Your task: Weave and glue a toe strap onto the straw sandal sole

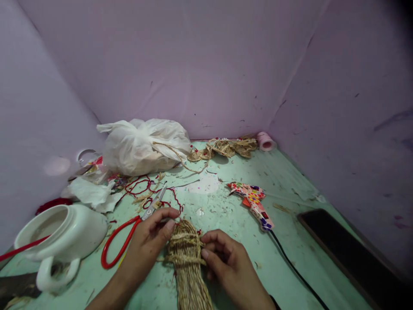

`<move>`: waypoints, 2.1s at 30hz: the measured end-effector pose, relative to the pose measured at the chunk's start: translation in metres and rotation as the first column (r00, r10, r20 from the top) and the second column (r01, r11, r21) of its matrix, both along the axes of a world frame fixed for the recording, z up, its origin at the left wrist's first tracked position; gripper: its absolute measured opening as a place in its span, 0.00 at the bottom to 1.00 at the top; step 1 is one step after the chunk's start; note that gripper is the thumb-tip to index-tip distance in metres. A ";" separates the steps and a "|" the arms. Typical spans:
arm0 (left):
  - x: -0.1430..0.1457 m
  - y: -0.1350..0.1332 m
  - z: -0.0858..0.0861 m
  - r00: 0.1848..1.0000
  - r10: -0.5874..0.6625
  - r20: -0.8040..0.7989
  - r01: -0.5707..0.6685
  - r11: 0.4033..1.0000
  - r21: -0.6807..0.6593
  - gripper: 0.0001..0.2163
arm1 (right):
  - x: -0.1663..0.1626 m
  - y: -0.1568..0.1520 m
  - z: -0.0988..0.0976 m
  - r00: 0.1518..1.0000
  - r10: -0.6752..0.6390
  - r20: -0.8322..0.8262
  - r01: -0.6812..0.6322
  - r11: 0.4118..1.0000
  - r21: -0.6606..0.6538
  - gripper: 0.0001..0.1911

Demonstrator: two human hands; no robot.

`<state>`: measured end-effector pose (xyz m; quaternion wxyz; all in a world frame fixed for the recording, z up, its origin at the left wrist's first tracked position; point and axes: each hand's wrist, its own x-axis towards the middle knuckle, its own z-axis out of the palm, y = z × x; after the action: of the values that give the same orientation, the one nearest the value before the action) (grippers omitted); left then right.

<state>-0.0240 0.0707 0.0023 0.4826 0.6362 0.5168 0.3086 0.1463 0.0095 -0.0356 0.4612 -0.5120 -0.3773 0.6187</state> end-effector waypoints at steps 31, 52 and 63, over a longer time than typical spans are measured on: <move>0.004 -0.023 0.012 0.907 -0.127 -0.402 0.350 0.757 0.551 0.07 | -0.014 -0.009 0.006 0.945 -0.170 0.281 0.056 0.927 0.372 0.08; 0.002 -0.037 0.022 0.845 -0.197 -0.498 0.460 0.742 0.487 0.08 | -0.009 -0.012 0.012 0.982 0.015 0.189 -0.051 0.980 0.192 0.03; 0.008 -0.039 0.017 0.861 -0.192 -0.471 0.443 0.739 0.508 0.07 | -0.009 -0.012 0.011 0.956 -0.019 0.294 -0.075 0.950 0.305 0.02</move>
<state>-0.0164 0.0313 0.0192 0.1898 0.8835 0.3581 0.2348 0.1378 -0.0027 -0.0247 0.4665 -0.5131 -0.5418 0.4749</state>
